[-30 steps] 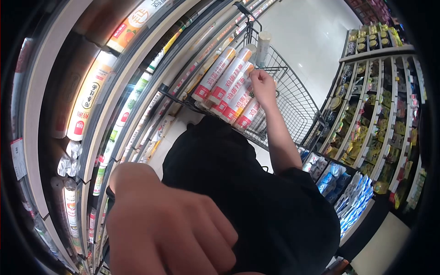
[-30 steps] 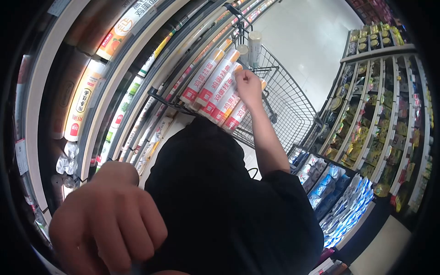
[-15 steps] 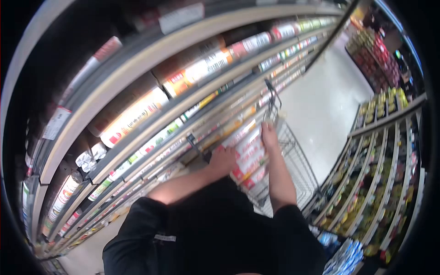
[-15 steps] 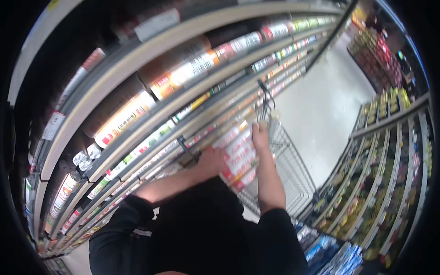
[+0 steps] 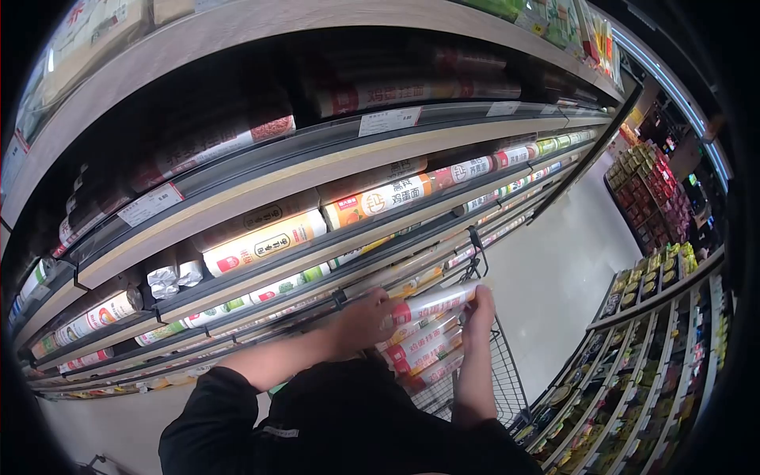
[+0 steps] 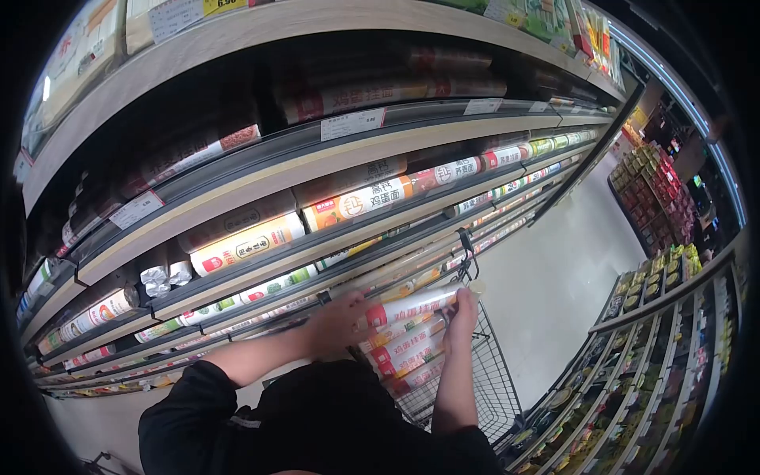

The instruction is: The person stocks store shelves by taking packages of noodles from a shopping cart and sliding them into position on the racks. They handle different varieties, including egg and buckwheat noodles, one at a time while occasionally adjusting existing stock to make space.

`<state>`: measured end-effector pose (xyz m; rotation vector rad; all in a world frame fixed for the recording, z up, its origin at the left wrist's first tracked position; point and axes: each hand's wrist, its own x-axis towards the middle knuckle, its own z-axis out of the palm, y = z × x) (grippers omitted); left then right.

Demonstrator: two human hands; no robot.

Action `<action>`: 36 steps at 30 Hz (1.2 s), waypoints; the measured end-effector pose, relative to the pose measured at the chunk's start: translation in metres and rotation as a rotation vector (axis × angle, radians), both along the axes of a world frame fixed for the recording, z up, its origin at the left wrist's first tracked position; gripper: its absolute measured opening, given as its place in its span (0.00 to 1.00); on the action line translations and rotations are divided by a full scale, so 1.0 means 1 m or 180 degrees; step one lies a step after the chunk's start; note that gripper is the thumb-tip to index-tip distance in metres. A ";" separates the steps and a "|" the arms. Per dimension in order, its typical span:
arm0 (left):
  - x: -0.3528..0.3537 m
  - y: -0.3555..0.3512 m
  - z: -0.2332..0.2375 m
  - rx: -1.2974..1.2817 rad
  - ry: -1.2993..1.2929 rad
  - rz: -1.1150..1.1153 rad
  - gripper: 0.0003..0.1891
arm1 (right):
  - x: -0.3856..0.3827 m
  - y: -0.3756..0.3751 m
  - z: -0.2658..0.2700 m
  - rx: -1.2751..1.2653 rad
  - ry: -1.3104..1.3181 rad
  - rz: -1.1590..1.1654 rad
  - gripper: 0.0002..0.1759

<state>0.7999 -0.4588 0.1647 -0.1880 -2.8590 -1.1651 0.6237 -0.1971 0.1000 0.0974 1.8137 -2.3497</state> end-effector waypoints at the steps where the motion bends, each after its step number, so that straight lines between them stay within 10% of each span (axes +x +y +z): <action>1: 0.002 -0.010 0.028 0.0073 0.0245 0.0107 0.33 | -0.008 -0.010 0.030 -0.0116 0.0269 0.0195 0.15; 10: -0.026 -0.096 0.255 -0.1646 0.3071 0.1143 0.26 | -0.082 -0.119 0.306 0.0544 0.2180 0.0772 0.24; 12: -0.033 -0.102 0.279 -0.1590 0.2491 0.1503 0.26 | -0.106 -0.143 0.330 0.0967 0.2195 0.0845 0.26; 19: -0.073 -0.130 0.293 -0.1293 0.0968 0.1912 0.29 | -0.150 -0.197 0.346 0.2124 0.2253 0.0782 0.26; 36: -0.072 -0.118 0.300 -0.1367 0.0792 0.1756 0.15 | -0.157 -0.202 0.332 0.2485 0.2592 0.0839 0.27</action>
